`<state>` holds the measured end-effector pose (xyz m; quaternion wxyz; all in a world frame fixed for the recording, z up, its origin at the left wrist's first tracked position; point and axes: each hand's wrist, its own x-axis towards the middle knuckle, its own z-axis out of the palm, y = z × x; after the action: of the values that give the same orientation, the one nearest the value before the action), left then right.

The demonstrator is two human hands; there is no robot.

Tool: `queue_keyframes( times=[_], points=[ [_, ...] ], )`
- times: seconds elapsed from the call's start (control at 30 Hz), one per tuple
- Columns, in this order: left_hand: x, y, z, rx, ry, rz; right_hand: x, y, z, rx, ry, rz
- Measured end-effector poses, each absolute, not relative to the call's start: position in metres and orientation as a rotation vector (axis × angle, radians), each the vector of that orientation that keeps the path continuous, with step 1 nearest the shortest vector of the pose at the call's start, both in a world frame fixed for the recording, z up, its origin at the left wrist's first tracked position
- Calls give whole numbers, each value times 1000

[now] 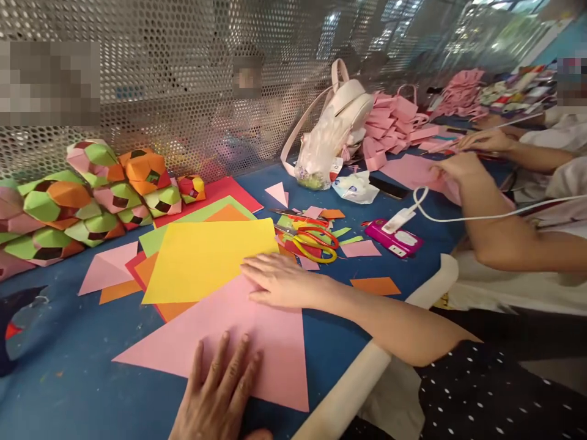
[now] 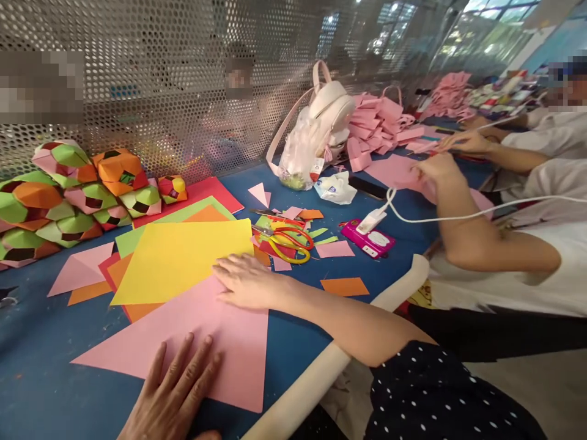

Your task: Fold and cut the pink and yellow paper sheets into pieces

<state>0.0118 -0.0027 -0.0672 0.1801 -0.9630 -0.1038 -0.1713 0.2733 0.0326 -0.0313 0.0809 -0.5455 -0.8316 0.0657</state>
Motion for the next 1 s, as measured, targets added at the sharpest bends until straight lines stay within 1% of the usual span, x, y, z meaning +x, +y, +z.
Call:
queue_keyframes(
  times=[0.13, 0.27, 0.37, 0.43, 0.47, 0.5, 0.57, 0.67, 0.77, 0.83, 0.9, 1.0],
  points=[
    [13, -13, -68, -2747, -256, -455, 289, 33, -17, -1679, -2457, 193],
    [10, -24, -77, -2834, -254, -426, 298, 40, -16, -1662, -2292, 482],
    [7, -21, -69, -2971, -254, -526, 298, 40, -10, -1637, -2059, 637],
    [5, -13, -50, -2991, -350, -652, 294, 34, 0, -1547, -1967, 559],
    [4, -7, -38, -2972, -443, -675, 290, 30, 6, -1477, -1958, 475],
    [2, -2, -25, -2905, -547, -768, 285, 25, 13, -1385, -1972, 383],
    [0, 8, -1, -2762, -603, -935, 270, 13, 29, -1175, -2034, 194],
    [-3, 15, 21, -2693, -683, -984, 244, -3, 50, -890, -2129, -22],
    [-6, 18, 32, -2740, -709, -1043, 229, -13, 65, -761, -2221, -148],
    [-13, 21, 41, -2719, -742, -1123, 232, -13, 69, -750, -2203, -179],
    [-22, 25, 52, -2627, -852, -1270, 244, -6, 66, -782, -2010, -159],
    [-40, 33, 64, -2377, -1108, -1716, 266, 17, 49, -801, -1610, 55]
  ],
)
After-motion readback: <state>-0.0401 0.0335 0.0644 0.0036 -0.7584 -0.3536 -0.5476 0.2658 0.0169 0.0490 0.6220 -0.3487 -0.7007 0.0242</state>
